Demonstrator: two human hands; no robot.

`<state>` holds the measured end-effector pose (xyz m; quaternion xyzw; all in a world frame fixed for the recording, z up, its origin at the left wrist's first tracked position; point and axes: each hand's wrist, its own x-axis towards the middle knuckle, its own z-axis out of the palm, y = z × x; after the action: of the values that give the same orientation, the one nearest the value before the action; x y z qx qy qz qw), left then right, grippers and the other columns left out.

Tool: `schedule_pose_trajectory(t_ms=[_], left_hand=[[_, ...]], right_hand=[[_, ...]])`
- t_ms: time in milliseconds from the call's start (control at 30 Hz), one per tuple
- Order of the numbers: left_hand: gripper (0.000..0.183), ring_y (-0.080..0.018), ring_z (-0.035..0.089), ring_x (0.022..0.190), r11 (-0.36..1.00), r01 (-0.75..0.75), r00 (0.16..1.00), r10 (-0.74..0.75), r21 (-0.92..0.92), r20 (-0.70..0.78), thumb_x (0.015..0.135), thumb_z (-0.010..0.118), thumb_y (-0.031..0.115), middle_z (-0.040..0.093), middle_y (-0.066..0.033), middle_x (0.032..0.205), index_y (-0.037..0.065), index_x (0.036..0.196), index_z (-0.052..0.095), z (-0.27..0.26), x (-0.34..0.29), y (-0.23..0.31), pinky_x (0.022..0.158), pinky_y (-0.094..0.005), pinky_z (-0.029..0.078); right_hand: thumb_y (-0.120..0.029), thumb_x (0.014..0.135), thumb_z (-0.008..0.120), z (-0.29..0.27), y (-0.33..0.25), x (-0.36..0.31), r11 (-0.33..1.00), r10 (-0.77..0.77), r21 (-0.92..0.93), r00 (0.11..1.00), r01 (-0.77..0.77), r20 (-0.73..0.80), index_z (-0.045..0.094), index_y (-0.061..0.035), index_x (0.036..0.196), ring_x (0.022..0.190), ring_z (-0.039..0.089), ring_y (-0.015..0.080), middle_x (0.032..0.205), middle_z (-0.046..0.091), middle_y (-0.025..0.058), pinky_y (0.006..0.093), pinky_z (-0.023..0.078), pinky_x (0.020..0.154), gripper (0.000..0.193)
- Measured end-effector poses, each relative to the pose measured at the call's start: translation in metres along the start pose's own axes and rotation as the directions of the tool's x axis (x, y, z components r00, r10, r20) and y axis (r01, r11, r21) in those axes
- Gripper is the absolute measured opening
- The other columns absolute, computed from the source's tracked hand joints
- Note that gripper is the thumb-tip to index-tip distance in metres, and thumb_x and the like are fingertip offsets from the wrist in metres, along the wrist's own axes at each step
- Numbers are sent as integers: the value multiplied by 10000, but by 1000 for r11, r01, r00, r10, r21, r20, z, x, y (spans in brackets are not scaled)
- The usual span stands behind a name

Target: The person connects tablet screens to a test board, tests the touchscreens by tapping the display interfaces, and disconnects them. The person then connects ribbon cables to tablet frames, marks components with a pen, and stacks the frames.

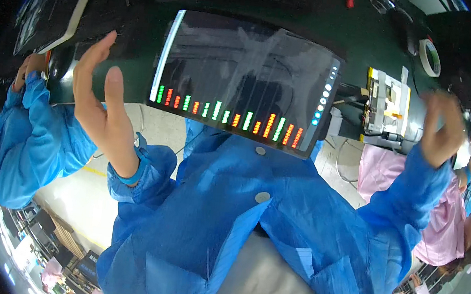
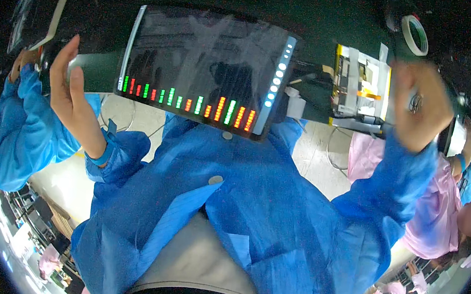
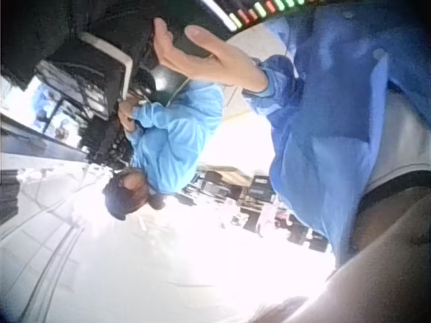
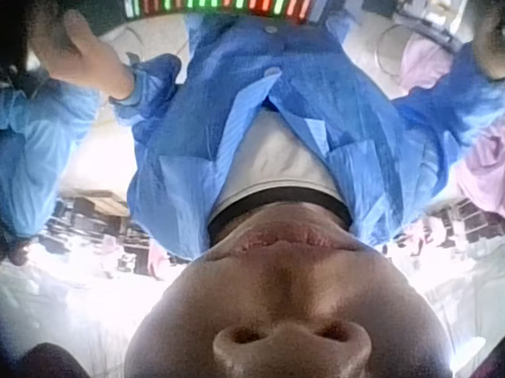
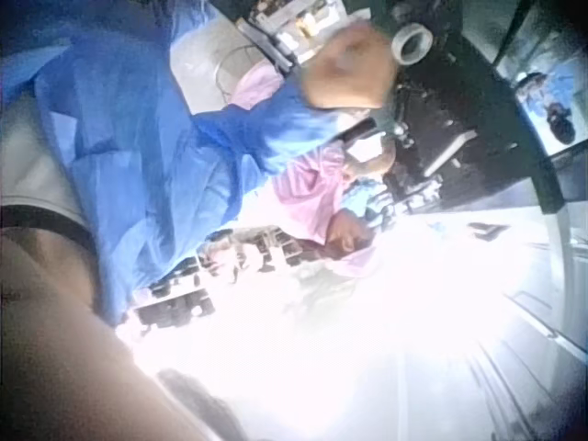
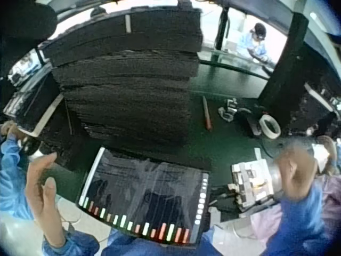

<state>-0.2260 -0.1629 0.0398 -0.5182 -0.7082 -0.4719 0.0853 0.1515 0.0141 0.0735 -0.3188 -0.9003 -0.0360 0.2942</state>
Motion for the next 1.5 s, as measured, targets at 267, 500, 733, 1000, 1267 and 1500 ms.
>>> schedule_pose_trajectory(t_ms=[267, 500, 733, 1000, 1267, 1500], left_hand=[[529, -333, 483, 1210, 944, -325, 788, 306, -61, 534, 825, 626, 226, 530, -192, 1274, 7, 1286, 487, 83, -3, 91, 1104, -422, 259], [601, -323, 500, 1182, 908, -411, 745, 390, -88, 542, 747, 698, 266, 527, -202, 1261, -13, 1241, 501, 141, -17, 109, 1098, -413, 289], [577, -358, 524, 1137, 929, -368, 675, 294, -37, 676, 687, 701, 243, 545, -224, 1213, -18, 1169, 521, 134, -9, 118, 1079, -438, 323], [574, -353, 531, 1146, 891, -450, 681, 379, -49, 627, 687, 727, 277, 578, -118, 1240, 100, 1206, 555, 145, -11, 104, 1061, -431, 351], [581, -322, 536, 1154, 897, -438, 677, 365, -48, 639, 703, 737, 294, 572, -129, 1247, 89, 1215, 552, 142, -13, 102, 1077, -450, 318], [508, -296, 468, 1242, 858, -513, 732, 427, 17, 530, 865, 593, 291, 480, -141, 1343, 128, 1330, 468, 115, 5, 72, 1106, -468, 242]], right_hand=[[-110, 710, 712, 50, -64, -56, 989, -144, -13, 974, 148, 174, 632, 8, 880, 738, 623, 213, 958, 610, 105, 311, 522, 619, 222], [-115, 706, 652, 61, -63, -51, 985, -173, 54, 964, 166, 201, 583, -15, 839, 738, 628, 184, 950, 590, 90, 276, 530, 577, 179], [-110, 713, 594, 70, -51, -51, 973, -198, 158, 957, 167, 211, 557, -56, 890, 750, 640, 191, 844, 563, 61, 289, 533, 589, 189], [-111, 740, 661, 70, -43, -52, 945, -195, 307, 950, 114, 246, 555, -25, 856, 787, 639, 248, 961, 611, 84, 324, 541, 666, 180], [-105, 740, 679, 69, -40, -56, 920, -152, 390, 951, 36, 271, 556, -17, 861, 786, 640, 270, 1030, 628, 87, 336, 541, 661, 194], [-81, 750, 703, 56, -44, -63, 924, -112, 383, 964, 12, 240, 575, -12, 881, 740, 643, 272, 973, 644, 116, 345, 521, 606, 195]])
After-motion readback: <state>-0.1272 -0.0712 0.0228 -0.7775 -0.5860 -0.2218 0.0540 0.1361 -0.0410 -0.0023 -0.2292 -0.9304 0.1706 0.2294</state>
